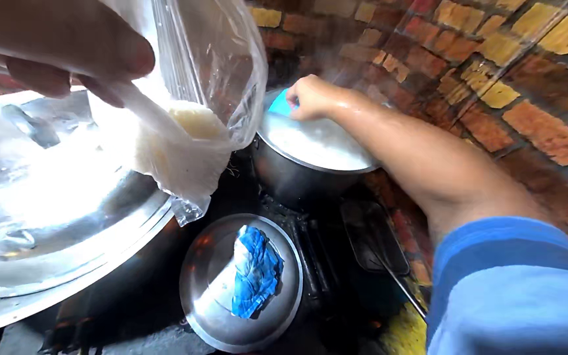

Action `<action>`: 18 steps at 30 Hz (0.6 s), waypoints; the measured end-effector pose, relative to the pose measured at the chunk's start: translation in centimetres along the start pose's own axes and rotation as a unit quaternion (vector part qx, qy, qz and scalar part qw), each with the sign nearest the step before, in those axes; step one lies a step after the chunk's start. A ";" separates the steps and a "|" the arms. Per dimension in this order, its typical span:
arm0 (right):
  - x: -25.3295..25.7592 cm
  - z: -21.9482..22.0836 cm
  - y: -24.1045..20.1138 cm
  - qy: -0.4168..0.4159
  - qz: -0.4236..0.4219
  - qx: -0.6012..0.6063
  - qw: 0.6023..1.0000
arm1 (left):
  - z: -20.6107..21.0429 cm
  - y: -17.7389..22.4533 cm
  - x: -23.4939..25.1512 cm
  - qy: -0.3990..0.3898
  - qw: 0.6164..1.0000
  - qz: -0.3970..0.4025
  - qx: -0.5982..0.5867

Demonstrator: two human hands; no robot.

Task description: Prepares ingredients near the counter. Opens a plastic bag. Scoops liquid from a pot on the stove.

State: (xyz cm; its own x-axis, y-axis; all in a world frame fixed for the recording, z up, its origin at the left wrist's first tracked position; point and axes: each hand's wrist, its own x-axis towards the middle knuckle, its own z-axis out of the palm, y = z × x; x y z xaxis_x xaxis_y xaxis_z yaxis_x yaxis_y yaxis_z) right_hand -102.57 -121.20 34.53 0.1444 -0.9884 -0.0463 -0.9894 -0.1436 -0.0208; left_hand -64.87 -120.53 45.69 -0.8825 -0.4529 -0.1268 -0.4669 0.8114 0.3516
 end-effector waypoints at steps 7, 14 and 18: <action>1.4 -1.2 2.2 0.044 0.091 0.015 0.995 | 0.4 -2.6 2.5 0.056 0.990 0.125 -0.037; -1.3 -0.6 -1.8 -0.029 -0.082 0.002 0.996 | 2.2 -12.0 5.6 0.214 0.836 0.503 -0.040; -0.8 -2.5 1.3 0.012 -0.011 0.030 0.999 | 3.7 -12.1 5.2 0.289 0.796 0.530 -0.043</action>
State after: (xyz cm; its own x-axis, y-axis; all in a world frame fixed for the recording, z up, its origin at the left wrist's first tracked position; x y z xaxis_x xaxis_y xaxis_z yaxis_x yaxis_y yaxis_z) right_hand -104.03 -120.76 37.02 0.1659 -0.9859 -0.0212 -0.9832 -0.1637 -0.0814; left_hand -64.02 -131.33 37.29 -0.5930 0.3555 0.7225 0.5503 0.8340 0.0413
